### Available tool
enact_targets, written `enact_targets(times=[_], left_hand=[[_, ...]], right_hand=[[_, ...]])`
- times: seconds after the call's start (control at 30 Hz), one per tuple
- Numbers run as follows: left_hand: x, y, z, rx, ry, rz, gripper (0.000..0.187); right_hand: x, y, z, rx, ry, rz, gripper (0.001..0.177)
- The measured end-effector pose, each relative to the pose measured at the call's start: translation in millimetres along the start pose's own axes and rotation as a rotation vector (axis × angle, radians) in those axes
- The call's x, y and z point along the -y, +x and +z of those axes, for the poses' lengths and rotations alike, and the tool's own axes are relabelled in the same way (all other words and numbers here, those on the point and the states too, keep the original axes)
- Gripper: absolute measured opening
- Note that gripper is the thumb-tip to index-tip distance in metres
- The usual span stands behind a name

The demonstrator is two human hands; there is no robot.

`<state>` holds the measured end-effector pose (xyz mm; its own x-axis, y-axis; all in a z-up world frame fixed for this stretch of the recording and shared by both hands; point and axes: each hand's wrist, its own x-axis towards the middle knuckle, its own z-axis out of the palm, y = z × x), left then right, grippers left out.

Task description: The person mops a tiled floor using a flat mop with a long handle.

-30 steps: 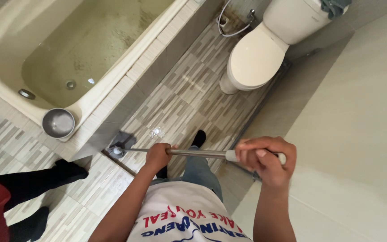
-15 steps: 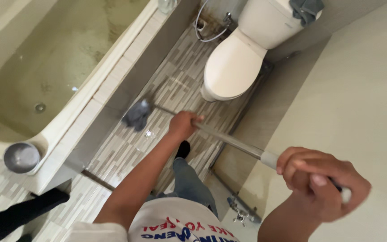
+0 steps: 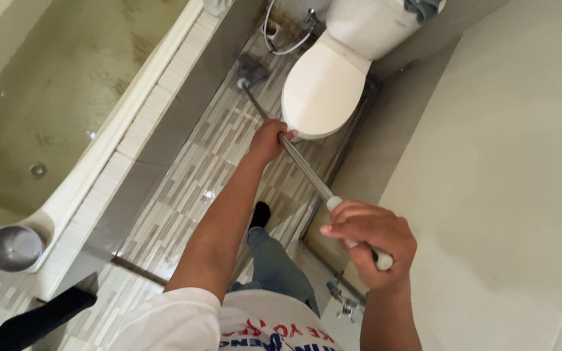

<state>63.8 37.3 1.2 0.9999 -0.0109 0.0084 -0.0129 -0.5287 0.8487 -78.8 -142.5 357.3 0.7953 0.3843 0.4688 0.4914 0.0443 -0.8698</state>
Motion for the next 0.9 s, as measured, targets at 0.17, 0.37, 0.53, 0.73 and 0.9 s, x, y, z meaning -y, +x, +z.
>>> enact_targets(times=[0.17, 0.37, 0.53, 0.73, 0.9], left_hand=[[22.0, -105.6, -6.7, -0.146, -0.123, 0.038, 0.018], [22.0, -271.9, -75.9, 0.002, -0.083, -0.117, 0.003], [24.9, -367.6, -124.1, 0.076, -0.032, -0.338, 0.033], [31.5, -385.6, -130.4, 0.132, 0.129, -0.422, 0.040], [4.0, -317.3, -105.4, 0.101, 0.104, -0.369, 0.019]], right_hand=[[36.3, -29.0, 32.0, 0.031, 0.128, 0.028, 0.027], [83.7, -59.1, 82.9, 0.186, 0.333, -0.007, 0.021], [97.7, -71.1, 116.3, 0.239, 0.451, 0.056, 0.028], [78.4, -73.9, 108.4, 0.062, 0.517, 0.218, 0.028], [64.2, -56.0, 52.1, -0.068, 0.448, 0.078, 0.031]])
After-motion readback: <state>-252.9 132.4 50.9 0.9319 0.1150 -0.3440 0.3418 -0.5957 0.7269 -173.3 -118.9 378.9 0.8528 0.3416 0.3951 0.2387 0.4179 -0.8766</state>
